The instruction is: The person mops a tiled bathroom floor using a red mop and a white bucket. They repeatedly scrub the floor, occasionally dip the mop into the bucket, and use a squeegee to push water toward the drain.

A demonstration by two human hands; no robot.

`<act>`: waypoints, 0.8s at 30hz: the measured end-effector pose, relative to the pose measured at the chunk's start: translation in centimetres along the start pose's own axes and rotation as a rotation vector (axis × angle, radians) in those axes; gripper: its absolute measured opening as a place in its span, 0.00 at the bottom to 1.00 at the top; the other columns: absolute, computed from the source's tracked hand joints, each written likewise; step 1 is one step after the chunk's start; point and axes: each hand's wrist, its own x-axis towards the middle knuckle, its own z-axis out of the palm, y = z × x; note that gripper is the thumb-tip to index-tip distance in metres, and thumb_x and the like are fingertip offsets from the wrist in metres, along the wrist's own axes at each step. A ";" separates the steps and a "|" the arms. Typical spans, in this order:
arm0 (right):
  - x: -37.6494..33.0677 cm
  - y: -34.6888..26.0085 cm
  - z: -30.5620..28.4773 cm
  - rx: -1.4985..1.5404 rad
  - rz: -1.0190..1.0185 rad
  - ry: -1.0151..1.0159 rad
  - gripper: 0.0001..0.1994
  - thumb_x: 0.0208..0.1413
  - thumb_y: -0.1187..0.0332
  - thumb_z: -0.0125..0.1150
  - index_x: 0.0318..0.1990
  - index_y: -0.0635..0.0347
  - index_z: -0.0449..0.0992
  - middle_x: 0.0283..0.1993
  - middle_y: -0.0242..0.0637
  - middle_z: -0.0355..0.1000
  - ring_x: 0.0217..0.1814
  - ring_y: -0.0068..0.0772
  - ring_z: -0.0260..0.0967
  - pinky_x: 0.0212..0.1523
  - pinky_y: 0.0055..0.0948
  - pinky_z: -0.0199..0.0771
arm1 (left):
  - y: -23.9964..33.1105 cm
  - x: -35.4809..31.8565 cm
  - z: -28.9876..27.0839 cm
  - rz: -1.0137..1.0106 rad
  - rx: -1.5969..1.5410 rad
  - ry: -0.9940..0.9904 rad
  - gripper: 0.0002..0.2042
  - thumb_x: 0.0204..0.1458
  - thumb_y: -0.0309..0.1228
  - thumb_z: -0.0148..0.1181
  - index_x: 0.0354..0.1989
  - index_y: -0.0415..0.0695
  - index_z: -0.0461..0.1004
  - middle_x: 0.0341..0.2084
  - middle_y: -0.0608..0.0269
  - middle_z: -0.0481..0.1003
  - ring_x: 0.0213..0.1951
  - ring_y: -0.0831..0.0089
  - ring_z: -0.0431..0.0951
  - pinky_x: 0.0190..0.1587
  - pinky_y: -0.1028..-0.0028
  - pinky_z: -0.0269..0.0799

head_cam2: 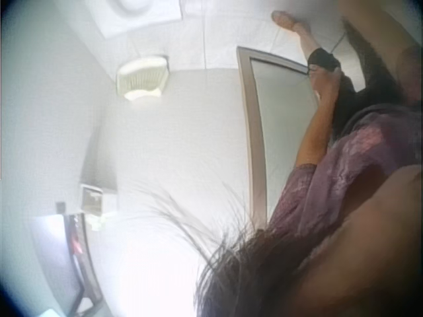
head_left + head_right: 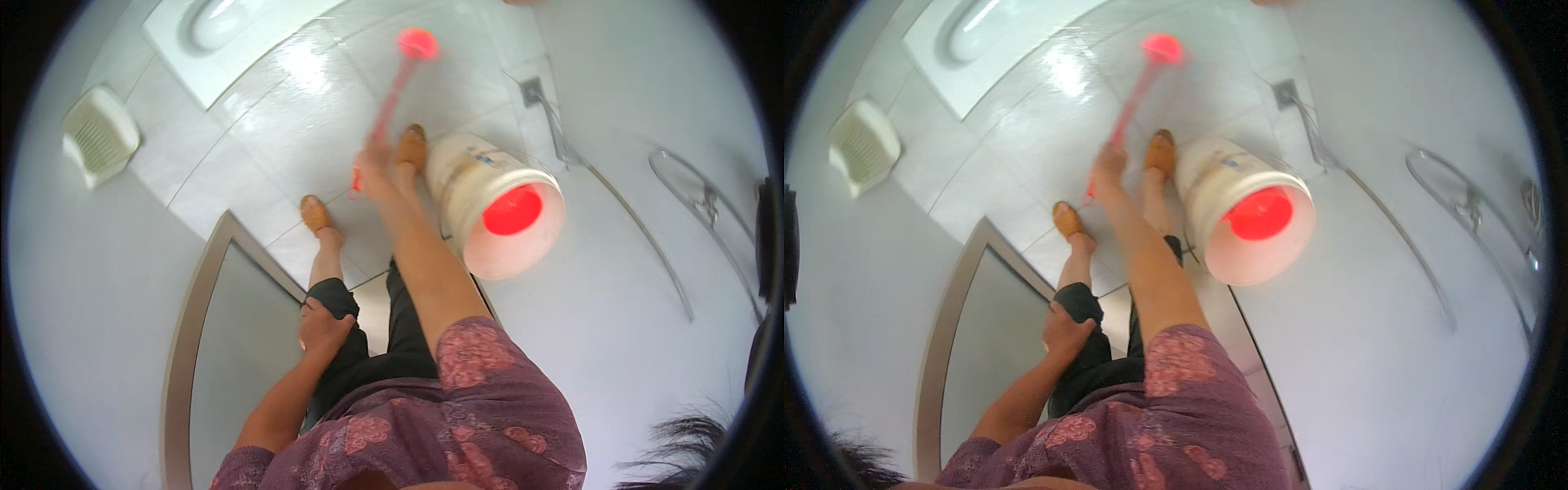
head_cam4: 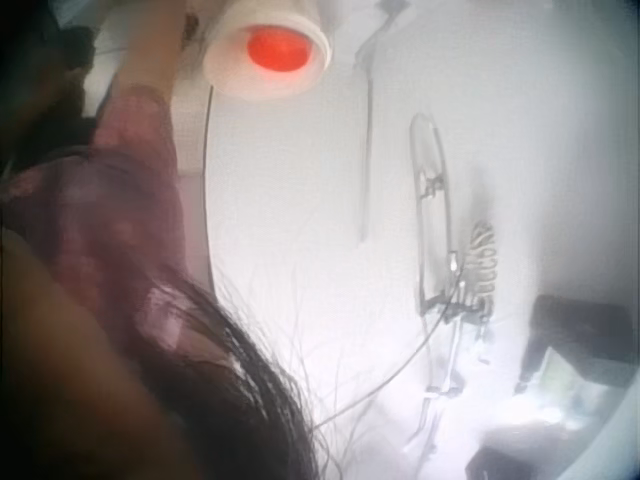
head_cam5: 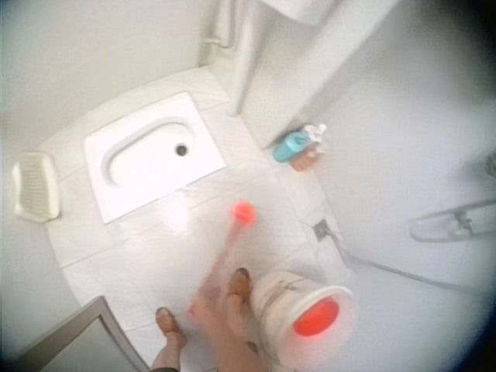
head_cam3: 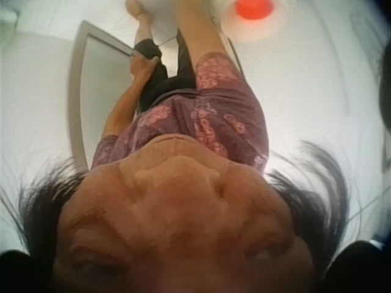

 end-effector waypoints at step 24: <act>13.4 -0.3 -19.6 1.334 0.519 0.390 0.04 0.50 0.68 0.44 0.28 0.58 0.60 0.16 0.34 0.57 0.10 0.31 0.54 0.10 0.31 0.55 | 8.1 0.5 -1.2 -0.056 0.244 -0.015 0.35 0.32 0.45 0.64 0.44 0.33 0.59 0.41 0.43 0.67 0.40 0.49 0.73 0.42 0.60 0.72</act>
